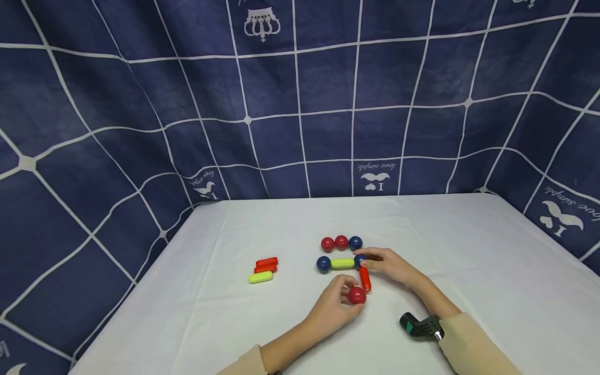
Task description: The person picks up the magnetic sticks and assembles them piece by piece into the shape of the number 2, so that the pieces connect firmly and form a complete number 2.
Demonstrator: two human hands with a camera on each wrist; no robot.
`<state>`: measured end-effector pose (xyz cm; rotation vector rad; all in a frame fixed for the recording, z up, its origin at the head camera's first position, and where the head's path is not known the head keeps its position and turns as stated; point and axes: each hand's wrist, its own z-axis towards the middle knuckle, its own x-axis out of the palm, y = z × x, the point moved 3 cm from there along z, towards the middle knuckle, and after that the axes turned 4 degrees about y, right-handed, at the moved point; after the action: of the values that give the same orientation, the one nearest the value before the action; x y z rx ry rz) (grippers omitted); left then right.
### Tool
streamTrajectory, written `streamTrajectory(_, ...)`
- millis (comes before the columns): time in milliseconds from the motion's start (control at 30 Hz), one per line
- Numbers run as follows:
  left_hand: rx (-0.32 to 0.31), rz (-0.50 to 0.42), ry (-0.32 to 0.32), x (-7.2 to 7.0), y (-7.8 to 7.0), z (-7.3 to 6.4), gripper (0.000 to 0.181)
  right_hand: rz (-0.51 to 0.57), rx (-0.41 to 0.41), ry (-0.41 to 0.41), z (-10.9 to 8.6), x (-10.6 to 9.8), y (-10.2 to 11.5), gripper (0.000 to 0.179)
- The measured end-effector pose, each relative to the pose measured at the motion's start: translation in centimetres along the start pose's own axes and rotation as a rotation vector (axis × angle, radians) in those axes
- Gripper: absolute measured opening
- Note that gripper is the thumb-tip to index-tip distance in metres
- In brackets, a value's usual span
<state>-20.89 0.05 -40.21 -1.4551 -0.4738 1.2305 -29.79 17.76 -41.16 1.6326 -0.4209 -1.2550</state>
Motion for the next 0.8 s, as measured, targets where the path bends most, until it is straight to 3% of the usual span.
streamTrajectory(267,-0.039,0.041,0.062,0.3,0.3,0.5,0.03,-0.007,0.001,-0.011,0.1,-0.3,-0.1,0.037)
streamTrajectory(467,-0.017,0.132,0.037,0.6,0.3,1.0,0.031,-0.008,-0.009,-0.015,0.2,-0.3,0.0,0.038)
streamTrajectory(633,-0.06,0.045,-0.012,1.1,0.4,1.2,0.033,-0.008,-0.011,-0.018,0.2,-0.3,0.2,0.038)
streamTrajectory(800,-0.055,-0.014,-0.049,1.4,0.3,1.4,0.034,0.007,-0.014,-0.005,0.2,-0.3,0.1,0.039)
